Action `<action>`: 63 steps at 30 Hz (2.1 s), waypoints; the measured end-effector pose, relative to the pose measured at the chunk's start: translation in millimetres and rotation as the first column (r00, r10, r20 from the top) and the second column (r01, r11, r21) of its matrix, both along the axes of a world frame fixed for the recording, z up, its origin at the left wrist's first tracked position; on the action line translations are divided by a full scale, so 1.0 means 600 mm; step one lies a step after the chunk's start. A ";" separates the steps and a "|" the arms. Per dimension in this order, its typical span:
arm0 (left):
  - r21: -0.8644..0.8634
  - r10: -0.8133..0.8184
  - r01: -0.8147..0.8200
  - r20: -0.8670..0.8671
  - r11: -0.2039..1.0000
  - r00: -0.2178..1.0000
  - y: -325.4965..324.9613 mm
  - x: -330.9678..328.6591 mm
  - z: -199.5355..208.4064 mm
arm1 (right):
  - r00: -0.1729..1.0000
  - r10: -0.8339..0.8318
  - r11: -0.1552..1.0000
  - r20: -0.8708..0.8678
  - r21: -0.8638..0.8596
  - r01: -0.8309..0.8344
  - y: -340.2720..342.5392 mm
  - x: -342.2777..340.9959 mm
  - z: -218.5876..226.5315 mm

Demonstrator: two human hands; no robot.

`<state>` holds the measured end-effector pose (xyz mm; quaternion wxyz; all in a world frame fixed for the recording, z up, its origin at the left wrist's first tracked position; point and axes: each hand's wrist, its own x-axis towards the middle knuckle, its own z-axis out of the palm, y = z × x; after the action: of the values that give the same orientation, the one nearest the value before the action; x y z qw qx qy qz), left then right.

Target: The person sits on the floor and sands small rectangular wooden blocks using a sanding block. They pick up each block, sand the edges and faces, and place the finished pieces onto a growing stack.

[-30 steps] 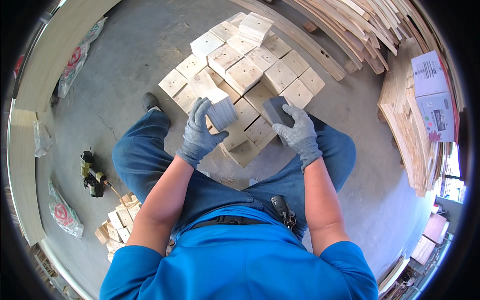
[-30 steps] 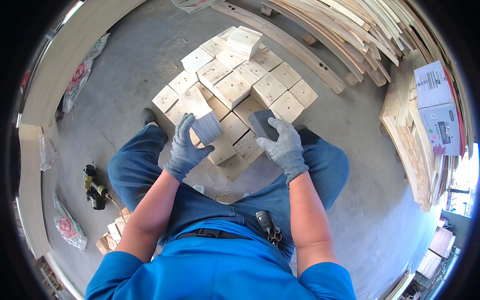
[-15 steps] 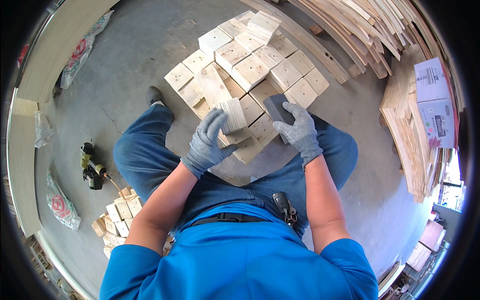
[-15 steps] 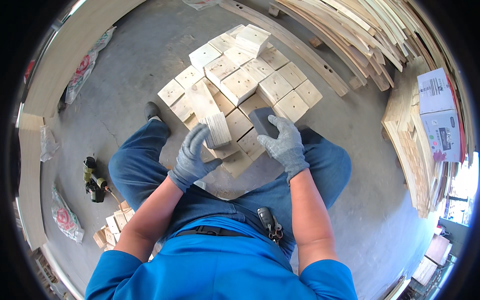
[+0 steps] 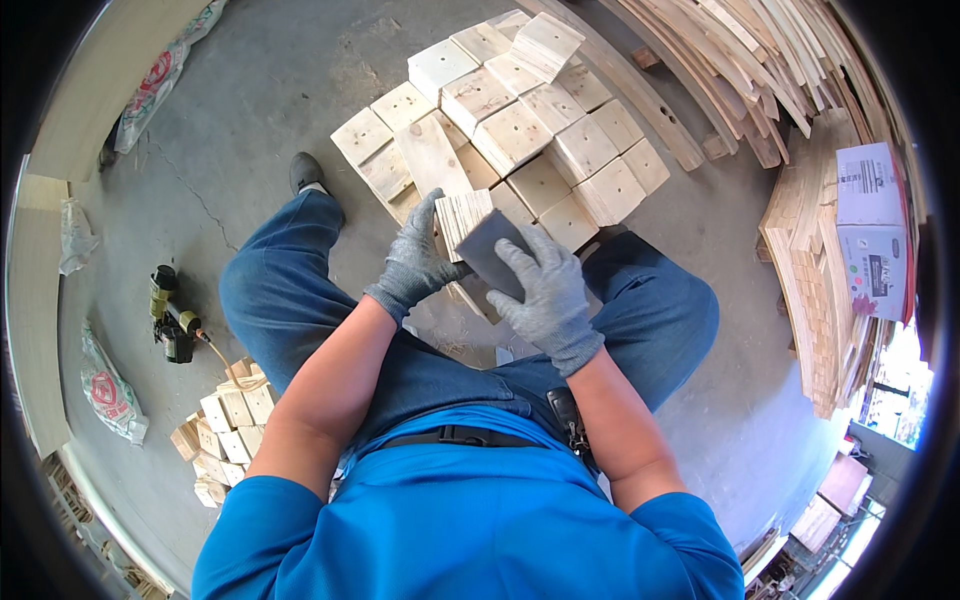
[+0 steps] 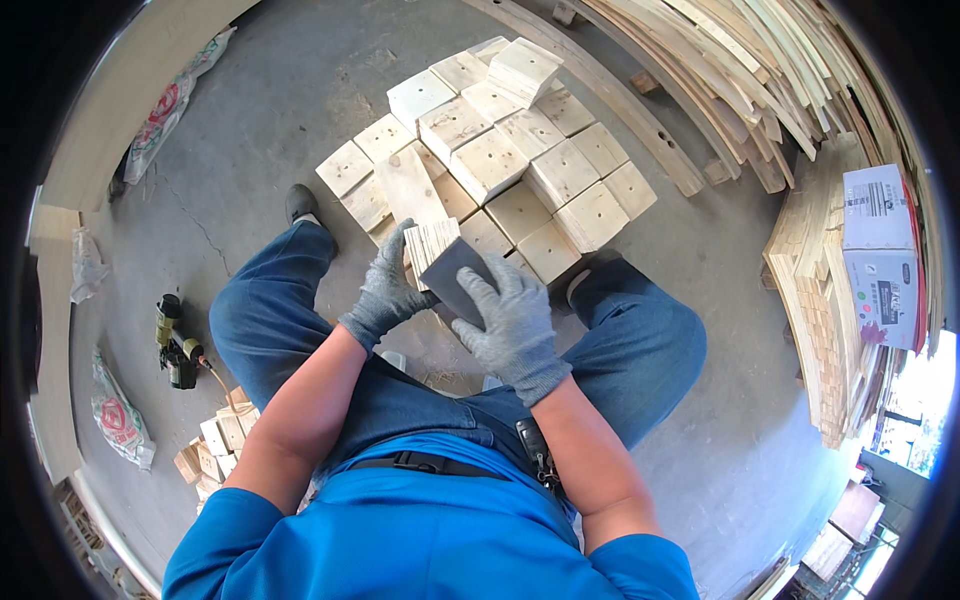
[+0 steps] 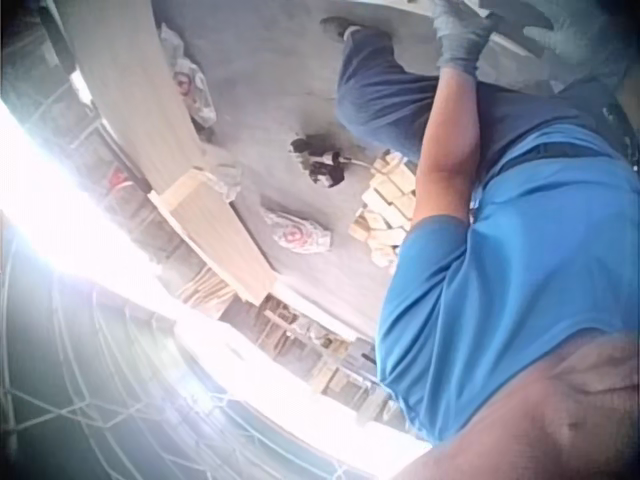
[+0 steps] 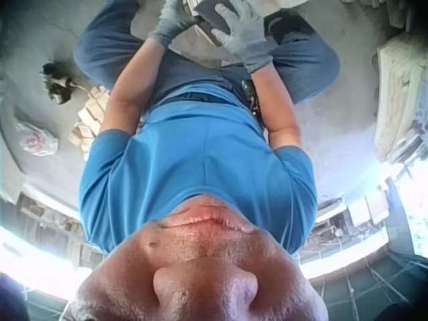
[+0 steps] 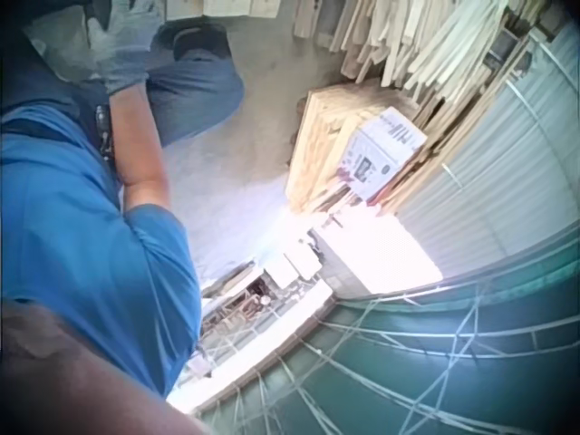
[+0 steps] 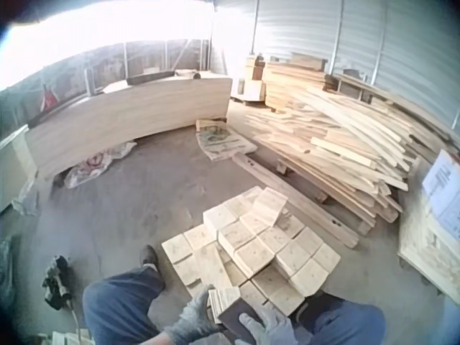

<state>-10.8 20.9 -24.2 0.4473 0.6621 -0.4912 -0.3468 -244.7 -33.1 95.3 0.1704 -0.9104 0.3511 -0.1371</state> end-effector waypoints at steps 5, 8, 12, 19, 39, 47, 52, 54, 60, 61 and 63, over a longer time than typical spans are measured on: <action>0.011 -0.002 0.002 -0.011 1.000 1.000 -0.001 0.007 -0.013 | 0.999 0.013 1.000 0.032 -0.024 -0.013 -0.053 0.057 -0.006; -0.058 0.007 -0.019 -0.189 0.998 0.982 0.000 -0.006 -0.002 | 0.992 -0.059 0.998 0.113 -0.023 0.062 -0.078 0.085 -0.018; -0.146 0.095 -0.128 -0.212 0.981 0.973 0.006 0.019 0.013 | 0.942 -0.159 0.987 0.297 0.066 0.145 -0.080 0.083 -0.024; 0.029 0.515 -0.589 -0.521 0.807 0.681 0.027 0.101 0.043 | 0.933 -0.224 0.972 0.281 0.130 0.194 -0.062 0.043 -0.082; 0.027 0.365 -0.369 -0.223 0.929 0.904 0.024 0.054 0.094 | 0.915 -0.210 0.961 0.345 0.244 0.128 -0.054 0.041 -0.096; -0.104 0.099 -0.198 -0.594 0.975 0.799 0.007 0.015 0.116 | 0.666 -0.565 0.657 0.488 0.754 0.005 -0.073 -0.003 -0.077; -0.015 0.070 -0.148 -0.829 0.989 0.554 0.002 0.027 0.104 | 0.654 -0.594 0.613 0.468 0.790 -0.009 -0.080 -0.010 -0.079; 0.043 0.115 -0.148 -0.841 0.988 0.529 0.002 0.022 0.103 | 0.633 -0.606 0.602 0.481 0.798 -0.030 -0.082 -0.013 -0.084; 0.169 0.165 -0.067 -0.670 0.983 0.724 -0.003 0.007 0.105 | 0.703 -0.583 0.601 0.408 0.799 0.035 -0.084 -0.015 -0.069; 0.180 0.159 -0.053 -0.651 0.982 0.742 -0.003 0.003 0.109 | 0.696 -0.593 0.576 0.404 0.817 0.016 -0.083 -0.014 -0.065; 0.203 0.147 -0.025 -0.614 0.979 0.775 -0.004 -0.004 0.116 | 0.683 -0.614 0.527 0.397 0.850 -0.021 -0.080 -0.009 -0.060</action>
<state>-13.4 18.6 45.3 0.5375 0.5692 -0.2500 -0.5697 -250.2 -80.9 59.6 0.6440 -0.5378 0.4511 -0.3044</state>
